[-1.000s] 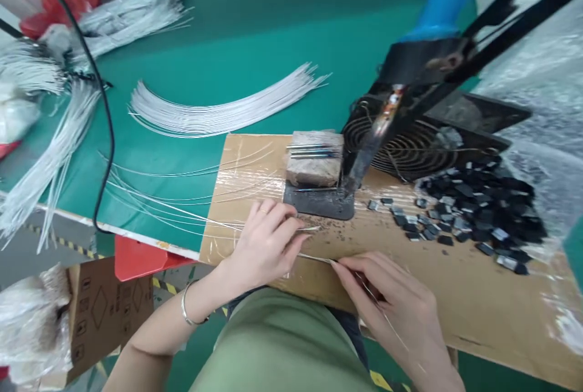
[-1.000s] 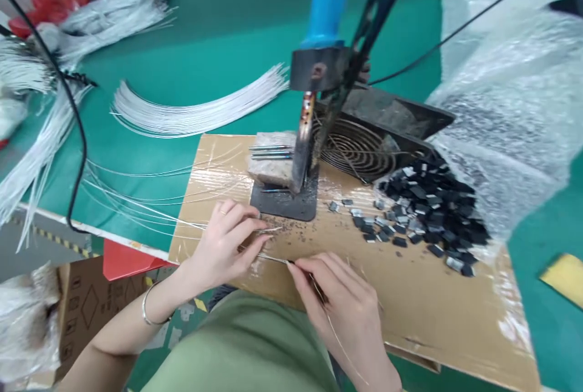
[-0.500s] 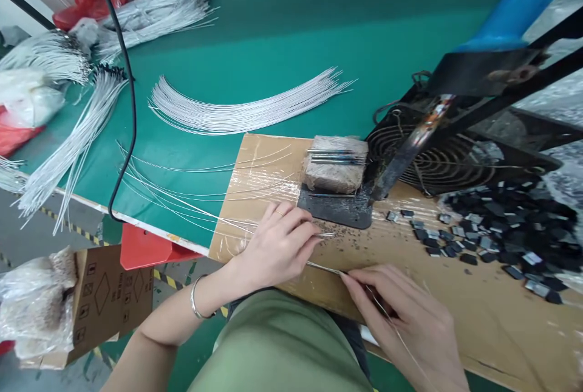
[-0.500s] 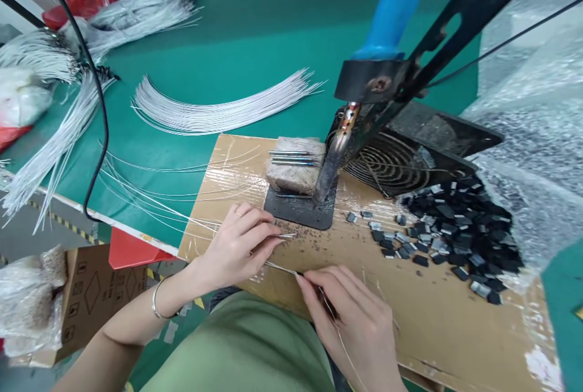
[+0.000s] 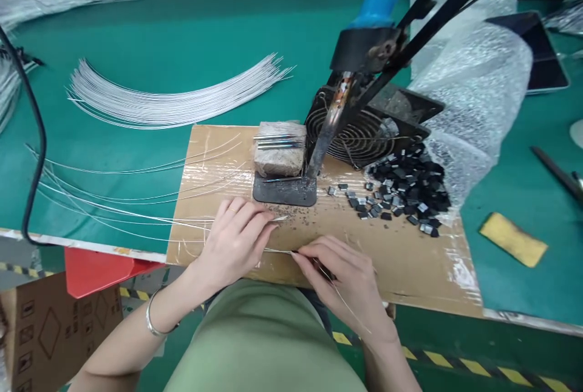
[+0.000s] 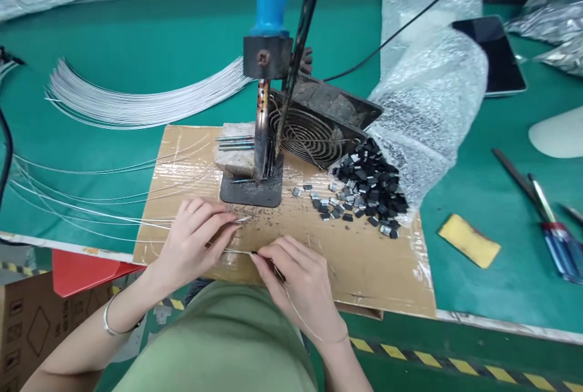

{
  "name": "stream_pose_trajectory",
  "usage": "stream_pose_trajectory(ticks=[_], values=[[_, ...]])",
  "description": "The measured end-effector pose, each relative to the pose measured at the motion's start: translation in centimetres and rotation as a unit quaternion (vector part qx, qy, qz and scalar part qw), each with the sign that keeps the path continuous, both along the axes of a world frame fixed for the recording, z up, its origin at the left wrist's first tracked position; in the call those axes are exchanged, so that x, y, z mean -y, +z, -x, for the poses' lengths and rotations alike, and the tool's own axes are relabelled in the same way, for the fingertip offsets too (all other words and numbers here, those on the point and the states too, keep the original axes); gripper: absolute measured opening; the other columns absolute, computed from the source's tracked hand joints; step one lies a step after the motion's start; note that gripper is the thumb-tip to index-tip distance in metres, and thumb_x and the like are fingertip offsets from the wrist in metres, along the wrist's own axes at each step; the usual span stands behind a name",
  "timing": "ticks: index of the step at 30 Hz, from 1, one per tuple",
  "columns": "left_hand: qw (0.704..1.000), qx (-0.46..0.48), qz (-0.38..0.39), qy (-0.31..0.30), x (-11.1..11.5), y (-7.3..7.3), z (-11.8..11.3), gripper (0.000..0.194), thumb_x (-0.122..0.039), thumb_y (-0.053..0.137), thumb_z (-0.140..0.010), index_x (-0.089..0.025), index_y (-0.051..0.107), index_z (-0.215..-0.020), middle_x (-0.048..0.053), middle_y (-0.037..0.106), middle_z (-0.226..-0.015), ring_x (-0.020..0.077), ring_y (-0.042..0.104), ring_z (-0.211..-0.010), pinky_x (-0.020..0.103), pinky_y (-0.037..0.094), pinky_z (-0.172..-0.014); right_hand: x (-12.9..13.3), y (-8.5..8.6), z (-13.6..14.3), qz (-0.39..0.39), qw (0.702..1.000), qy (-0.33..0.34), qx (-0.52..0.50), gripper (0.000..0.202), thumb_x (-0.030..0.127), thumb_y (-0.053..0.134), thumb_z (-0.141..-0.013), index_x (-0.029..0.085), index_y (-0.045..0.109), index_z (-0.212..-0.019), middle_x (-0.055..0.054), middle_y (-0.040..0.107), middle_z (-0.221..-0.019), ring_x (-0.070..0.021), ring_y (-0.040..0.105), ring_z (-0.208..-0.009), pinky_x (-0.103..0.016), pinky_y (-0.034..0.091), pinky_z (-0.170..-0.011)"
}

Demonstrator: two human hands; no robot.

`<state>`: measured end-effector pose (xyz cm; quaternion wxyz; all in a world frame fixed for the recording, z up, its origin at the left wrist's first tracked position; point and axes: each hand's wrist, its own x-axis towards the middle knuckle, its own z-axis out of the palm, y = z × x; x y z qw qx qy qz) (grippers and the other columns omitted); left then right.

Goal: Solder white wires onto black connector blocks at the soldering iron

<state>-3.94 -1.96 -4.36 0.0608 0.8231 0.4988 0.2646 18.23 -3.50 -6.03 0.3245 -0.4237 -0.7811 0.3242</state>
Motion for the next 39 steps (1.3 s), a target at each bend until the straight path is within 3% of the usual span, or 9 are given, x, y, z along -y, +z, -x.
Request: stream_pose_trajectory(ticks=[17,28,33,39], values=[[0.997,-0.056,-0.046,0.010,-0.3,0.1,-0.8,0.013,-0.007,0.063,-0.094,-0.017,0.070,-0.097,0.009,0.072,-0.093,0.0220,0.058,-0.084,0.037,0.043,-0.074,-0.1,0.3,0.1,0.009,1.000,-0.005,0.000,0.013,0.012,0.064,-0.099,0.019,0.062,-0.089,-0.002,0.065,-0.077,-0.0142,0.058,-0.070,-0.027,0.045,-0.066],[0.996,-0.083,-0.036,0.000,-0.5,0.0,-1.0,0.012,-0.006,0.058,-0.097,-0.014,0.066,-0.099,0.011,0.075,-0.094,0.0244,0.060,-0.085,0.040,0.044,-0.076,0.0,0.3,0.0,0.004,1.000,-0.007,-0.001,0.012,0.013,0.065,-0.100,0.019,0.062,-0.090,-0.002,0.065,-0.078,-0.0140,0.057,-0.072,-0.027,0.047,-0.068],[0.999,-0.041,-0.021,0.009,-0.3,1.0,-0.9,0.011,-0.007,0.057,-0.099,-0.015,0.063,-0.105,0.010,0.076,-0.096,0.0224,0.067,-0.088,0.038,0.052,-0.080,0.0,0.3,0.1,0.002,1.000,-0.010,-0.006,0.013,0.014,0.063,-0.100,0.020,0.062,-0.089,-0.002,0.065,-0.077,-0.0145,0.057,-0.071,-0.028,0.046,-0.067],[0.997,0.046,0.030,0.049,0.0,2.4,-1.1,0.016,-0.006,0.058,-0.099,-0.018,0.058,-0.111,0.004,0.075,-0.098,0.0147,0.073,-0.086,0.025,0.058,-0.077,-0.1,0.3,0.1,0.002,1.000,-0.011,-0.004,0.013,0.014,0.064,-0.100,0.019,0.063,-0.089,-0.002,0.066,-0.077,-0.0148,0.059,-0.071,-0.027,0.046,-0.067]])
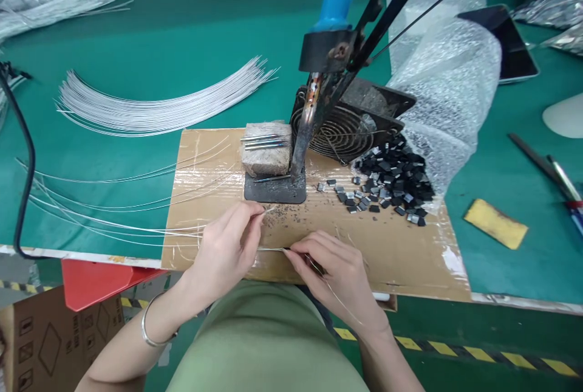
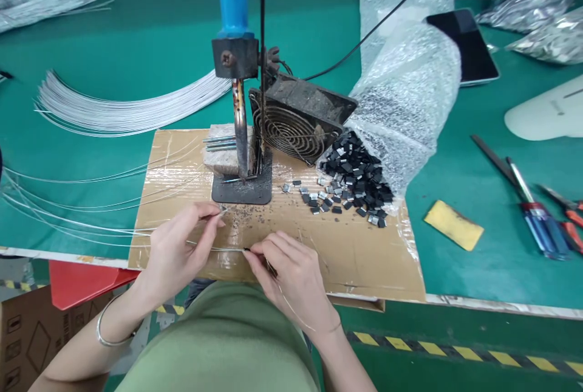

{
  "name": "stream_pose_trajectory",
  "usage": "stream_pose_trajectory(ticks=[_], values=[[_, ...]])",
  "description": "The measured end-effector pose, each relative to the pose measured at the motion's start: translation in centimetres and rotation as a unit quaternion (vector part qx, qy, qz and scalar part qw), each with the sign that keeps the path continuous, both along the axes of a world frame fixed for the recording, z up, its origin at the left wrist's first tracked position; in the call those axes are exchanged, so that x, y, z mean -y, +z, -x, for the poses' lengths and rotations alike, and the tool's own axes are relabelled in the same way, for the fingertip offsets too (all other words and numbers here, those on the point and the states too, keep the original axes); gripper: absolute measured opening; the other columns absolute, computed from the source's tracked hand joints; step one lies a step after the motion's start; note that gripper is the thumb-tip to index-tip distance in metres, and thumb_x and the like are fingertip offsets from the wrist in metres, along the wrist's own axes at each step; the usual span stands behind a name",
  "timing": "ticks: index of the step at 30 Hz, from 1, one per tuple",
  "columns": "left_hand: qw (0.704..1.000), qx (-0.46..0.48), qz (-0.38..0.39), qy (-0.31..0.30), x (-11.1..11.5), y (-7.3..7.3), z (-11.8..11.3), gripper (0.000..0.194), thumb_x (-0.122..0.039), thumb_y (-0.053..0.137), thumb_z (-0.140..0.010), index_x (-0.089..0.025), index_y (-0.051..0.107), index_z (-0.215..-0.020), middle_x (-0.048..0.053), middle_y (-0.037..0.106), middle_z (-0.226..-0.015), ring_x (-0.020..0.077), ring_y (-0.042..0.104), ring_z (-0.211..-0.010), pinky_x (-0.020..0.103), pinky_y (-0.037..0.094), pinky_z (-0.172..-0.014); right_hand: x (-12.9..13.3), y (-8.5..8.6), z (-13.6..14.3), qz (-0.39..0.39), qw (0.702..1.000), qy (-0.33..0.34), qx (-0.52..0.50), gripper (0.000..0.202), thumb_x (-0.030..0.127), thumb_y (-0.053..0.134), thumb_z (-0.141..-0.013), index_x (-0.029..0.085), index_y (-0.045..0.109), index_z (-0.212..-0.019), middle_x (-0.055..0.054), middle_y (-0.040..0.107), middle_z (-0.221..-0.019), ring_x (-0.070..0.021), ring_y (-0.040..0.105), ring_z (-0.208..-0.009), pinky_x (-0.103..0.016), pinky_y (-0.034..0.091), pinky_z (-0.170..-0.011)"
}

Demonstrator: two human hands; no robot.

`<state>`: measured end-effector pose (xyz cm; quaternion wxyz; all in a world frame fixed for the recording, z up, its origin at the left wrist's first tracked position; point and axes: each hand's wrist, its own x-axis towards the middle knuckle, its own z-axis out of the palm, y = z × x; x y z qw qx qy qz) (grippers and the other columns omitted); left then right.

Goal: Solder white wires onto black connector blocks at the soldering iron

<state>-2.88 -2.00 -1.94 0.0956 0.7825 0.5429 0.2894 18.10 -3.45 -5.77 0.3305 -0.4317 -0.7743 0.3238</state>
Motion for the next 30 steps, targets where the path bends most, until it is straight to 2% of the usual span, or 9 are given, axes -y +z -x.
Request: stream_pose_trajectory(ticks=[4,8,13,18,20,22,26,28,30], values=[[0.998,0.056,0.019,-0.005,0.1,0.2,-0.3,0.016,-0.005,0.061,-0.098,-0.018,0.061,-0.107,0.003,0.073,-0.097,0.0134,0.072,-0.090,0.023,0.058,-0.081,0.0,0.0,0.1,0.002,1.000,-0.007,-0.001,0.013,0.015,0.063,-0.101,0.019,0.064,-0.089,-0.002,0.067,-0.077,-0.0149,0.060,-0.070,-0.028,0.047,-0.066],[0.995,0.093,0.026,-0.006,0.3,-0.1,-0.5,0.017,-0.004,0.062,-0.097,-0.019,0.066,-0.106,0.003,0.073,-0.097,0.0146,0.071,-0.092,0.026,0.058,-0.084,0.0,0.0,0.3,-0.001,1.000,-0.012,-0.001,0.015,0.016,0.061,-0.102,0.020,0.064,-0.087,-0.002,0.068,-0.076,-0.0143,0.060,-0.069,-0.028,0.047,-0.064],[0.997,0.071,0.008,-0.011,0.5,-0.4,-0.7,0.019,-0.004,0.059,-0.099,-0.018,0.067,-0.110,0.005,0.074,-0.096,0.0164,0.069,-0.090,0.029,0.056,-0.081,-0.1,0.0,0.3,0.004,1.000,-0.015,-0.005,0.015,0.016,0.062,-0.101,0.019,0.065,-0.087,-0.002,0.069,-0.076,-0.0143,0.060,-0.069,-0.028,0.047,-0.064],[0.999,0.023,-0.028,-0.033,0.2,0.4,-0.7,0.012,-0.004,0.065,-0.095,-0.014,0.067,-0.099,0.002,0.071,-0.080,0.0145,0.057,-0.070,0.034,0.043,-0.069,0.0,0.0,0.1,0.013,1.000,-0.012,-0.005,0.014,0.017,0.061,-0.102,0.020,0.065,-0.089,-0.002,0.068,-0.076,-0.0148,0.059,-0.069,-0.029,0.047,-0.065],[0.997,0.055,0.015,-0.050,0.0,0.8,-0.5,0.010,-0.005,0.066,-0.094,-0.015,0.068,-0.095,-0.001,0.071,-0.075,0.0110,0.051,-0.061,0.033,0.040,-0.066,0.0,-0.1,0.1,0.016,1.000,-0.012,-0.006,0.013,0.017,0.062,-0.101,0.019,0.065,-0.089,-0.002,0.067,-0.076,-0.0147,0.058,-0.069,-0.029,0.046,-0.065],[0.986,0.119,0.098,-0.056,-0.3,1.1,-0.2,0.009,-0.009,0.068,-0.093,-0.017,0.070,-0.091,-0.003,0.070,-0.071,0.0090,0.045,-0.055,0.029,0.040,-0.061,0.0,0.0,0.2,0.020,1.000,-0.012,-0.006,0.013,0.018,0.062,-0.101,0.019,0.065,-0.089,-0.002,0.067,-0.075,-0.0144,0.058,-0.068,-0.029,0.045,-0.064],[0.928,0.254,0.270,-0.030,-1.0,1.5,0.5,0.010,-0.018,0.069,-0.093,-0.019,0.072,-0.083,-0.003,0.065,-0.065,0.0094,0.045,-0.053,0.024,0.035,-0.048,-0.2,0.3,0.2,0.033,0.999,-0.020,-0.014,0.013,0.021,0.063,-0.101,0.020,0.067,-0.088,-0.002,0.068,-0.075,-0.0143,0.059,-0.067,-0.028,0.046,-0.064],[0.903,0.296,0.310,-0.015,-1.3,1.6,0.7,0.011,-0.021,0.070,-0.092,-0.018,0.073,-0.081,-0.002,0.065,-0.065,0.0097,0.047,-0.054,0.023,0.035,-0.048,-0.2,0.5,-0.1,0.045,0.998,-0.035,-0.032,0.012,0.025,0.065,-0.101,0.020,0.068,-0.090,-0.002,0.069,-0.077,-0.0144,0.059,-0.068,-0.028,0.047,-0.064],[0.895,0.314,0.316,0.000,-1.5,1.6,0.8,0.011,-0.021,0.072,-0.090,-0.018,0.073,-0.080,-0.001,0.066,-0.065,0.0098,0.050,-0.055,0.022,0.037,-0.050,-0.1,0.6,-0.4,0.072,0.994,-0.046,-0.061,0.017,0.030,0.060,-0.104,0.019,0.071,-0.098,-0.004,0.071,-0.083,-0.0151,0.061,-0.072,-0.029,0.050,-0.068]])
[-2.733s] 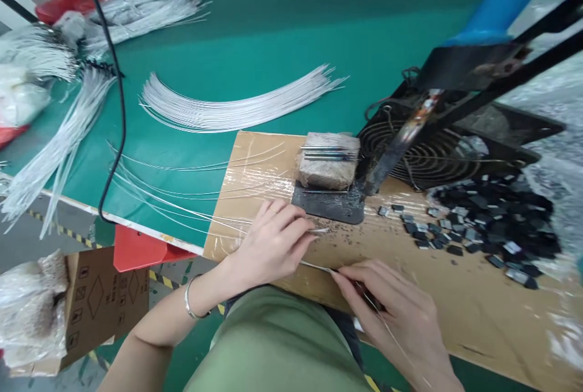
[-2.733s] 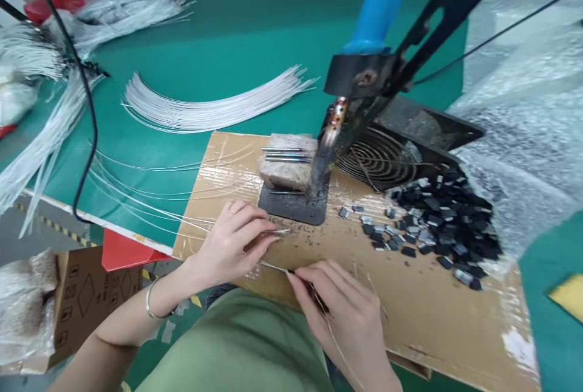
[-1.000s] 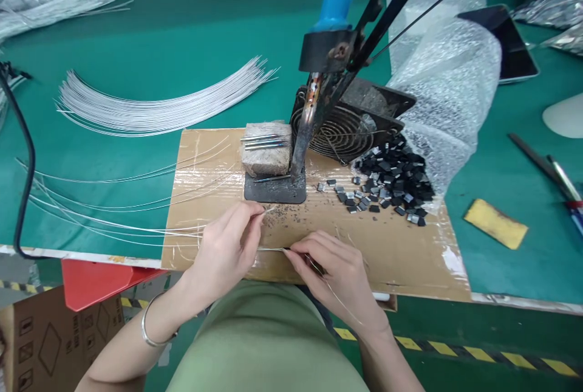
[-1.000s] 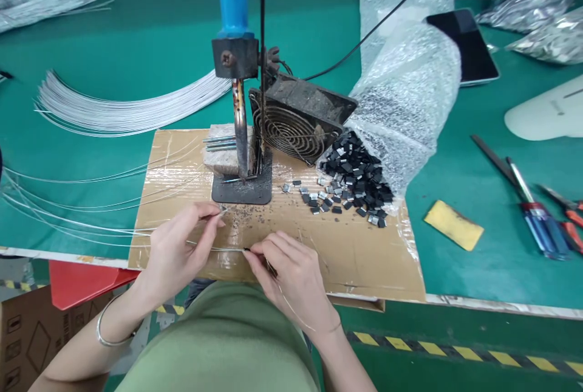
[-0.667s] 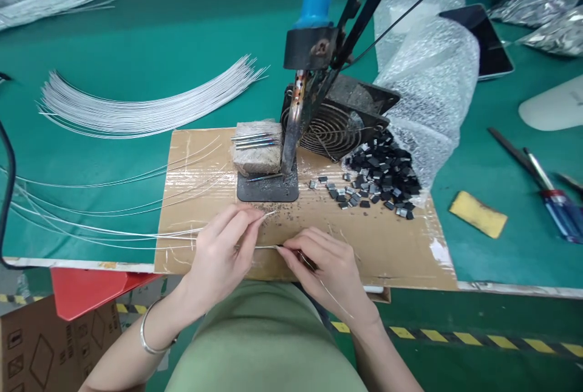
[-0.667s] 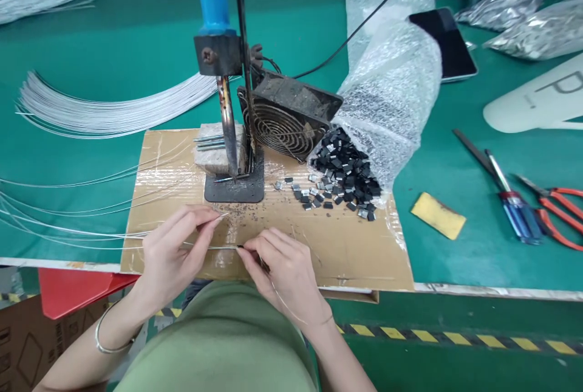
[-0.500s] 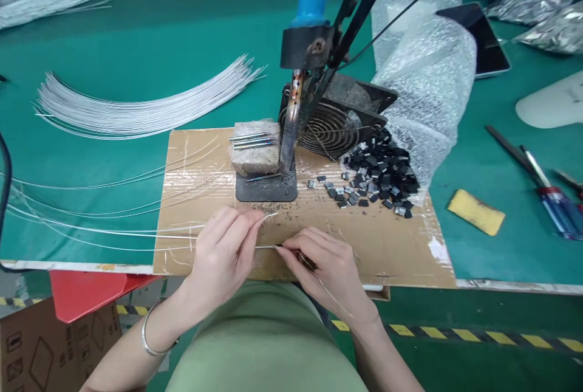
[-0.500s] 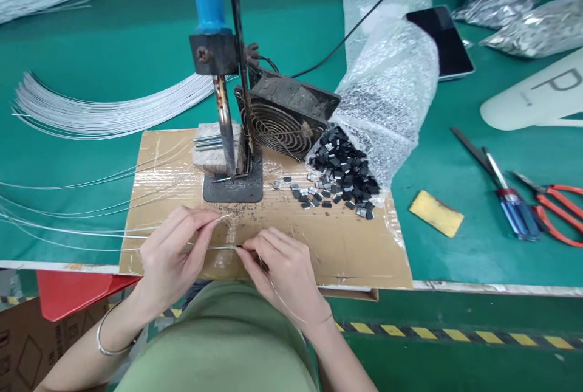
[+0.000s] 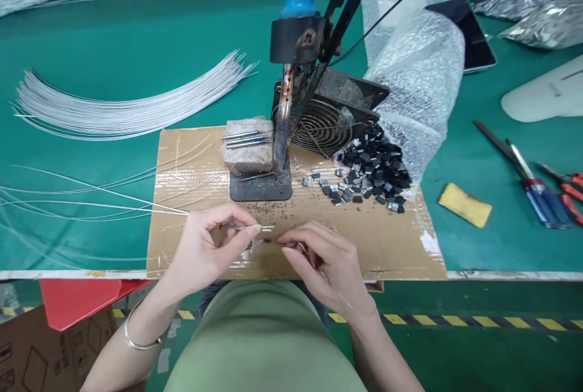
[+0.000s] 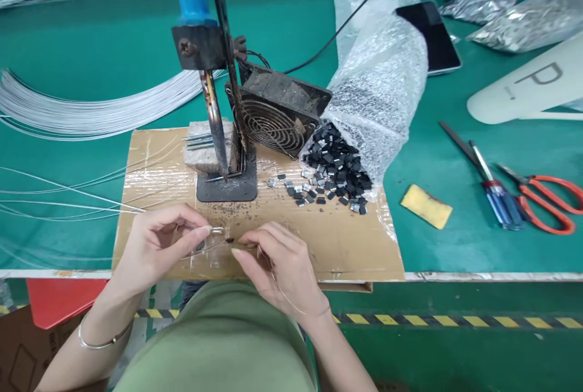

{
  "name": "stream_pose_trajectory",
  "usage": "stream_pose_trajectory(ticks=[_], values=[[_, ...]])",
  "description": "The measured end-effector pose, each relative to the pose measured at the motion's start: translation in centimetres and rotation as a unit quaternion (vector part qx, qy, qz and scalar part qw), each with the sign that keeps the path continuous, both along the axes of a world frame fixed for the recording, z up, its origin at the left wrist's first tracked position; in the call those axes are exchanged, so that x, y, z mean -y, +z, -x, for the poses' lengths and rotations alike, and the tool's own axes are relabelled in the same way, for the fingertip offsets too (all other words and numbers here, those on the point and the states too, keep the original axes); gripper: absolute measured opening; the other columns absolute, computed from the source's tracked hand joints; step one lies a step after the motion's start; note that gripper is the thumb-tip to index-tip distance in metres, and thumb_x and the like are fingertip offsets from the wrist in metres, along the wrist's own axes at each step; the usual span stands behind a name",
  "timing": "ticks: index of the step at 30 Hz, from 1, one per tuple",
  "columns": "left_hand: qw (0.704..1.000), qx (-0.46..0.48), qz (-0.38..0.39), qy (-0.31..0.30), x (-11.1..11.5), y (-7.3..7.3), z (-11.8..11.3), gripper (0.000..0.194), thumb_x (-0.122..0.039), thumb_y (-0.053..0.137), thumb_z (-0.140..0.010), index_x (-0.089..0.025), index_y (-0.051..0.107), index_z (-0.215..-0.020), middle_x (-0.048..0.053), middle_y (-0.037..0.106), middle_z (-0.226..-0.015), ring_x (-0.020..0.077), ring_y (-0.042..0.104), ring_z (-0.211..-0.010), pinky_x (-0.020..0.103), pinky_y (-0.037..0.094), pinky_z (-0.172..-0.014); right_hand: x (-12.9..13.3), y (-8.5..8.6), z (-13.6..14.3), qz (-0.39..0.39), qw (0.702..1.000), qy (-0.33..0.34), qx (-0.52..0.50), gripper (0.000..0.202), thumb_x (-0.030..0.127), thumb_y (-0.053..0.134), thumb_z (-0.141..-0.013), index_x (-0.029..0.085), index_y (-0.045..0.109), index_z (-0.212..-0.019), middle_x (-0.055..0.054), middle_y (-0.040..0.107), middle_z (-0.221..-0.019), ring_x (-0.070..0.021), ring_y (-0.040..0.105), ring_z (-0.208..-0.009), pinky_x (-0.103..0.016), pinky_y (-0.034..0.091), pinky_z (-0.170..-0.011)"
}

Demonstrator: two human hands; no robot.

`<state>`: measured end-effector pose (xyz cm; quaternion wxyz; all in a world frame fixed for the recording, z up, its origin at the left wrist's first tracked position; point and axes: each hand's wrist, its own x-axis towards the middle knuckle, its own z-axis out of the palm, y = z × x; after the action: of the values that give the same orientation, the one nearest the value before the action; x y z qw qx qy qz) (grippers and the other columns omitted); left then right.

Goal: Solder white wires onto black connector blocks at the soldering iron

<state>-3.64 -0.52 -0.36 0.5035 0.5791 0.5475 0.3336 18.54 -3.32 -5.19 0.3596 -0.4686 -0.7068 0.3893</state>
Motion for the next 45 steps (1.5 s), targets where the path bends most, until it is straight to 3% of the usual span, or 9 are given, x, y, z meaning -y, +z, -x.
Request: stream_pose_trajectory(ticks=[3,5,9,13,18,24,30,36,45], values=[[1.000,0.005,-0.001,0.018,-0.1,-0.1,-0.1,0.009,-0.020,0.075,-0.088,-0.018,0.074,-0.079,0.000,0.068,-0.065,0.0091,0.053,-0.056,0.020,0.040,-0.052,0.2,-0.3,-0.5,0.060,0.994,-0.033,-0.084,0.040,0.038,0.038,-0.111,0.019,0.074,-0.110,-0.006,0.072,-0.091,-0.0152,0.063,-0.073,-0.029,0.052,-0.066],[1.000,0.007,0.006,0.025,-0.1,-0.1,-0.1,0.010,-0.020,0.076,-0.088,-0.018,0.074,-0.078,-0.001,0.069,-0.065,0.0085,0.053,-0.056,0.019,0.041,-0.052,0.2,-0.4,-0.7,0.092,0.984,-0.080,-0.133,0.050,0.041,0.031,-0.113,0.021,0.077,-0.107,-0.005,0.071,-0.086,-0.0142,0.063,-0.068,-0.027,0.050,-0.059],[0.999,0.009,0.023,0.046,-0.1,0.2,-0.1,0.009,-0.019,0.076,-0.088,-0.017,0.074,-0.079,-0.001,0.070,-0.069,0.0078,0.057,-0.060,0.017,0.043,-0.055,-0.8,-0.1,-0.8,0.108,0.973,-0.179,-0.097,0.036,0.038,0.053,-0.108,0.022,0.080,-0.090,-0.002,0.070,-0.077,-0.0121,0.062,-0.063,-0.025,0.049,-0.056],[0.998,0.020,0.016,0.049,-0.3,0.4,0.1,0.009,-0.017,0.076,-0.087,-0.018,0.073,-0.079,-0.002,0.070,-0.070,0.0069,0.059,-0.062,0.014,0.045,-0.057,-2.8,0.4,-0.9,0.042,0.974,-0.223,-0.021,0.017,0.031,0.066,-0.100,0.021,0.079,-0.095,-0.001,0.070,-0.079,-0.0123,0.062,-0.062,-0.026,0.051,-0.058],[0.999,0.022,0.015,0.047,-0.3,0.4,0.2,0.010,-0.016,0.075,-0.088,-0.018,0.072,-0.078,-0.003,0.069,-0.069,0.0061,0.059,-0.062,0.013,0.046,-0.058,-5.4,-0.1,-0.9,-0.051,0.970,-0.204,0.121,0.013,0.024,0.069,-0.096,0.017,0.077,-0.104,-0.002,0.071,-0.087,-0.0136,0.064,-0.065,-0.027,0.055,-0.065],[0.996,0.030,0.045,0.064,-0.2,0.4,0.1,0.002,-0.019,0.078,-0.087,-0.020,0.079,-0.088,0.001,0.078,-0.080,0.0081,0.067,-0.068,0.013,0.051,-0.062,-6.6,-0.6,-0.9,-0.086,0.956,-0.173,0.223,0.006,0.019,0.073,-0.092,0.016,0.072,-0.097,-0.004,0.071,-0.086,-0.0156,0.063,-0.063,-0.030,0.055,-0.065],[0.993,0.047,0.065,0.082,-0.4,0.5,-0.3,0.002,-0.020,0.080,-0.085,-0.021,0.080,-0.086,0.001,0.079,-0.079,0.0082,0.068,-0.067,0.012,0.052,-0.061,-6.2,-0.3,-0.9,-0.077,0.957,-0.173,0.220,0.007,0.021,0.073,-0.092,0.015,0.070,-0.095,-0.003,0.069,-0.084,-0.0145,0.063,-0.061,-0.029,0.056,-0.063],[0.995,0.035,0.053,0.073,-0.3,0.5,-0.4,0.004,-0.019,0.078,-0.085,-0.019,0.077,-0.082,0.000,0.074,-0.071,0.0070,0.060,-0.060,0.013,0.046,-0.055,-5.3,-0.2,-0.9,-0.027,0.970,-0.211,0.116,0.008,0.019,0.072,-0.090,0.017,0.071,-0.097,-0.001,0.073,-0.083,-0.0117,0.066,-0.063,-0.024,0.058,-0.064],[0.997,0.010,0.042,0.069,-0.2,0.5,-0.9,0.008,-0.023,0.075,-0.088,-0.018,0.076,-0.082,0.002,0.072,-0.071,0.0101,0.058,-0.058,0.020,0.042,-0.051,-4.4,-0.6,-1.5,0.012,0.969,-0.235,0.070,0.012,0.024,0.068,-0.094,0.024,0.077,-0.102,-0.001,0.076,-0.092,-0.0133,0.069,-0.071,-0.029,0.061,-0.072]])
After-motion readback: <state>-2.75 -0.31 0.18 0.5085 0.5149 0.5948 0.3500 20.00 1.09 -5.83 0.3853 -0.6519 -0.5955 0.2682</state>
